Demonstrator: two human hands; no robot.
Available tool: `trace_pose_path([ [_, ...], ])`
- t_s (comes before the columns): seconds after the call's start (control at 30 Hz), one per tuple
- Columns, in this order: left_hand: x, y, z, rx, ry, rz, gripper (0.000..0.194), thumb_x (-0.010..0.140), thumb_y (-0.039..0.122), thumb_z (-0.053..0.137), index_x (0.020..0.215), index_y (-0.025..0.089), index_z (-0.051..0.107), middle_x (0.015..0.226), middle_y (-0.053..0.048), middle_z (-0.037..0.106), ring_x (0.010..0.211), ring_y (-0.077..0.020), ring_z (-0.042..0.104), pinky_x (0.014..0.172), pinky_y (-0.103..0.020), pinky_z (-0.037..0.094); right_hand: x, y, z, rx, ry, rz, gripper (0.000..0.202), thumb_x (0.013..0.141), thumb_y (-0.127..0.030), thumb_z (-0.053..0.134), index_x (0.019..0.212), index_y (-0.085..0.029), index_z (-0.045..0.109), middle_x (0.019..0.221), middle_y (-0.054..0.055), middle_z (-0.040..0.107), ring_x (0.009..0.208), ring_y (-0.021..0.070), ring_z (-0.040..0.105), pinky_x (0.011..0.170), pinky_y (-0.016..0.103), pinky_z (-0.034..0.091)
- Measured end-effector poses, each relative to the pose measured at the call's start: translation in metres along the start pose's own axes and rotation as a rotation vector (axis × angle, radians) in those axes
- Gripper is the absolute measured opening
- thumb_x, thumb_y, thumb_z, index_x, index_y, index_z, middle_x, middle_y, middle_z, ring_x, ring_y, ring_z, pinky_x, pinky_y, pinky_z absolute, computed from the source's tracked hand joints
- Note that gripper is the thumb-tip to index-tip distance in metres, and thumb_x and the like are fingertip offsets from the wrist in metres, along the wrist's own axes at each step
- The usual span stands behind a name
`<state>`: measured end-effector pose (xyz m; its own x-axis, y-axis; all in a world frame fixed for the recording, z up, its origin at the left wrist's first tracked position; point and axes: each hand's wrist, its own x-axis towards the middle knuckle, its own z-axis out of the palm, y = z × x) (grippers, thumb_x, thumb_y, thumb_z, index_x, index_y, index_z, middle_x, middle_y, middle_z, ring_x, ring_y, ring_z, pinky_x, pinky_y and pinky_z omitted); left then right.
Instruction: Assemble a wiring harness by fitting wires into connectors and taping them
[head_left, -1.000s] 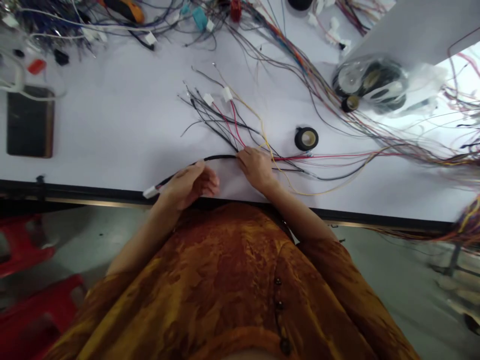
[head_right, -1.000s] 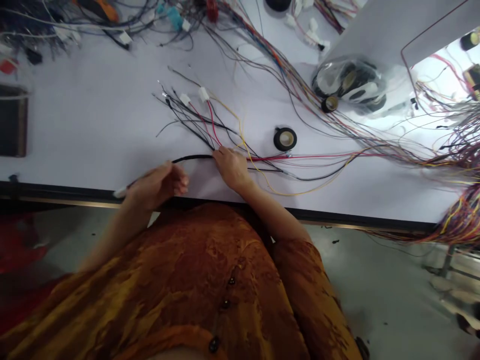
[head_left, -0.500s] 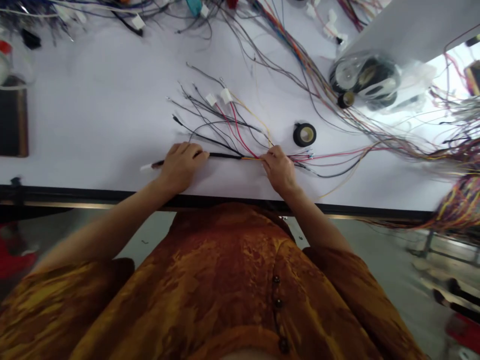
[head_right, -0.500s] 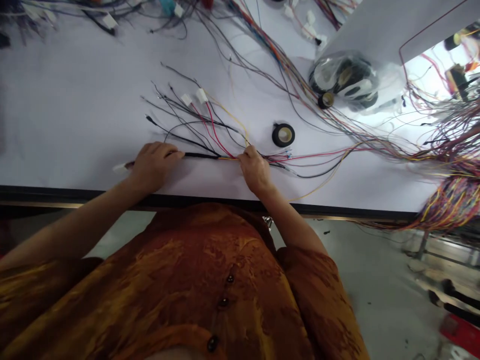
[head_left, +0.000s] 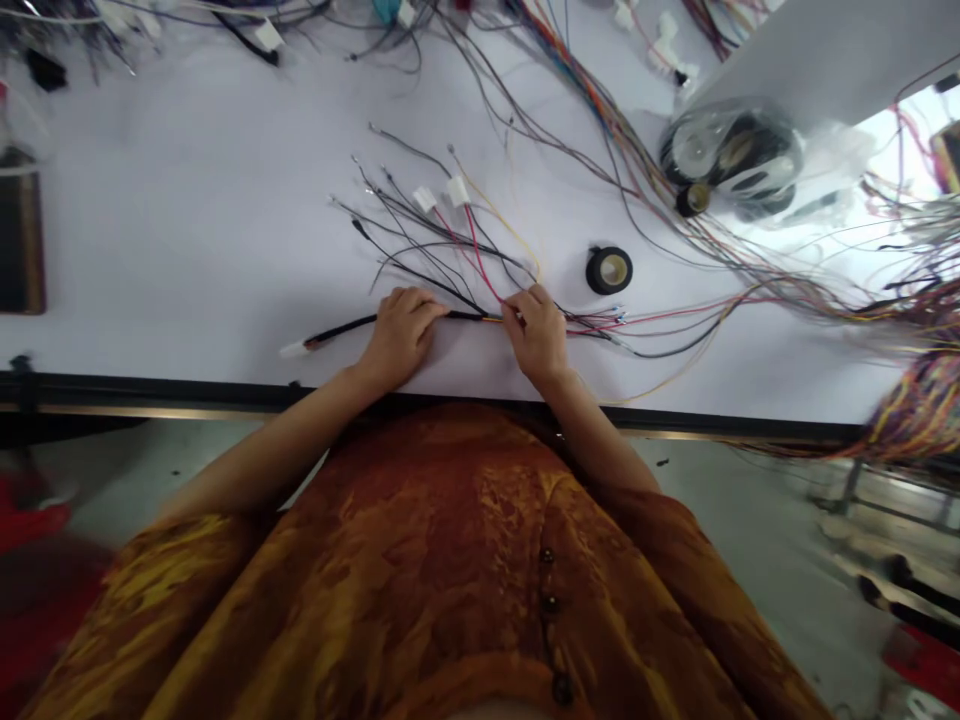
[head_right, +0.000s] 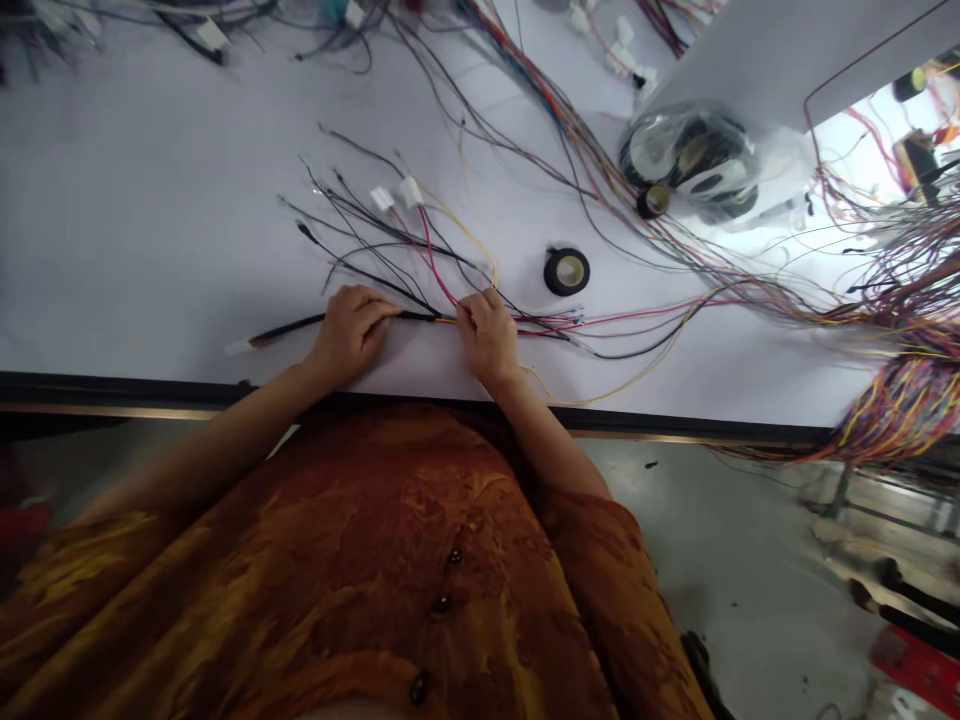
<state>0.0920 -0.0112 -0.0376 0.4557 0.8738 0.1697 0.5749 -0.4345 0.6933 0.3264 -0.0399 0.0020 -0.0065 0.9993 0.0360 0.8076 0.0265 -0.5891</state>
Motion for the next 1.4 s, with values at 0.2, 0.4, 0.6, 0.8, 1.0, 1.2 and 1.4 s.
trace_pose_path([
  [0.2,0.009,0.010,-0.007,-0.135,0.052,-0.014,0.018,0.086,0.023,0.059,0.099,0.026,0.072,0.101,-0.008,0.069,0.100,-0.0272,0.060,0.097,-0.047,0.046,-0.014,0.011,0.006,0.255,0.202,0.060,0.018,0.098,-0.031,0.042,0.083,-0.024,0.046,0.077,0.001,0.054,0.077,0.0164,0.055,0.080,0.033,0.047],
  [0.4,0.034,0.046,0.005,-0.596,0.045,-0.192,0.017,0.086,0.021,0.066,0.102,0.022,0.070,0.098,-0.005,0.072,0.075,-0.0153,0.063,0.075,-0.032,0.054,-0.013,0.014,0.002,0.410,0.111,0.076,0.019,0.100,-0.035,0.040,0.084,-0.025,0.043,0.078,0.001,0.057,0.065,0.0140,0.051,0.071,0.032,0.047],
  [0.6,0.062,0.062,-0.003,-1.184,-0.106,-0.404,0.026,0.085,0.021,0.074,0.111,0.023,0.067,0.083,-0.001,0.066,0.061,-0.0115,0.061,0.057,-0.025,0.049,-0.012,0.013,0.001,0.392,0.097,-0.100,0.014,0.095,-0.029,0.049,0.083,-0.023,0.050,0.100,0.006,0.067,0.075,0.0143,0.054,0.076,0.032,0.046],
  [0.8,0.052,0.046,-0.016,-0.981,-0.079,-0.337,0.044,0.075,0.004,0.074,0.112,0.025,0.065,0.110,-0.005,0.070,0.082,-0.0140,0.067,0.067,-0.025,0.055,-0.015,0.014,0.000,0.435,0.096,0.008,0.024,0.098,-0.040,0.047,0.082,-0.022,0.052,0.082,0.002,0.062,0.068,0.0125,0.053,0.071,0.030,0.045],
  [1.0,0.082,0.032,0.010,-1.142,-0.235,-0.535,0.023,0.083,0.016,0.074,0.103,0.018,0.062,0.099,-0.008,0.071,0.064,-0.0120,0.066,0.052,-0.022,0.051,-0.015,0.021,0.006,0.613,0.135,0.026,0.033,0.102,-0.049,0.043,0.081,-0.024,0.047,0.069,-0.004,0.051,0.059,0.0099,0.047,0.065,0.028,0.042],
  [1.2,0.075,0.037,0.003,-1.129,0.037,-0.514,0.019,0.090,0.037,0.072,0.087,0.020,0.064,0.072,-0.001,0.065,0.052,-0.0079,0.057,0.045,-0.020,0.046,-0.011,0.014,0.011,0.609,0.245,0.158,0.040,0.102,-0.059,0.037,0.078,-0.026,0.035,0.061,-0.005,0.041,0.053,0.0116,0.040,0.059,0.030,0.041],
  [1.4,0.008,0.002,-0.017,-1.057,0.367,-0.553,0.027,0.083,0.032,0.080,0.099,0.028,0.059,0.077,0.005,0.071,0.062,-0.0080,0.066,0.056,-0.020,0.054,0.001,0.020,0.011,0.771,0.255,0.309,0.041,0.099,-0.062,0.043,0.081,-0.026,0.035,0.064,-0.006,0.046,0.047,0.0076,0.043,0.047,0.026,0.039],
])
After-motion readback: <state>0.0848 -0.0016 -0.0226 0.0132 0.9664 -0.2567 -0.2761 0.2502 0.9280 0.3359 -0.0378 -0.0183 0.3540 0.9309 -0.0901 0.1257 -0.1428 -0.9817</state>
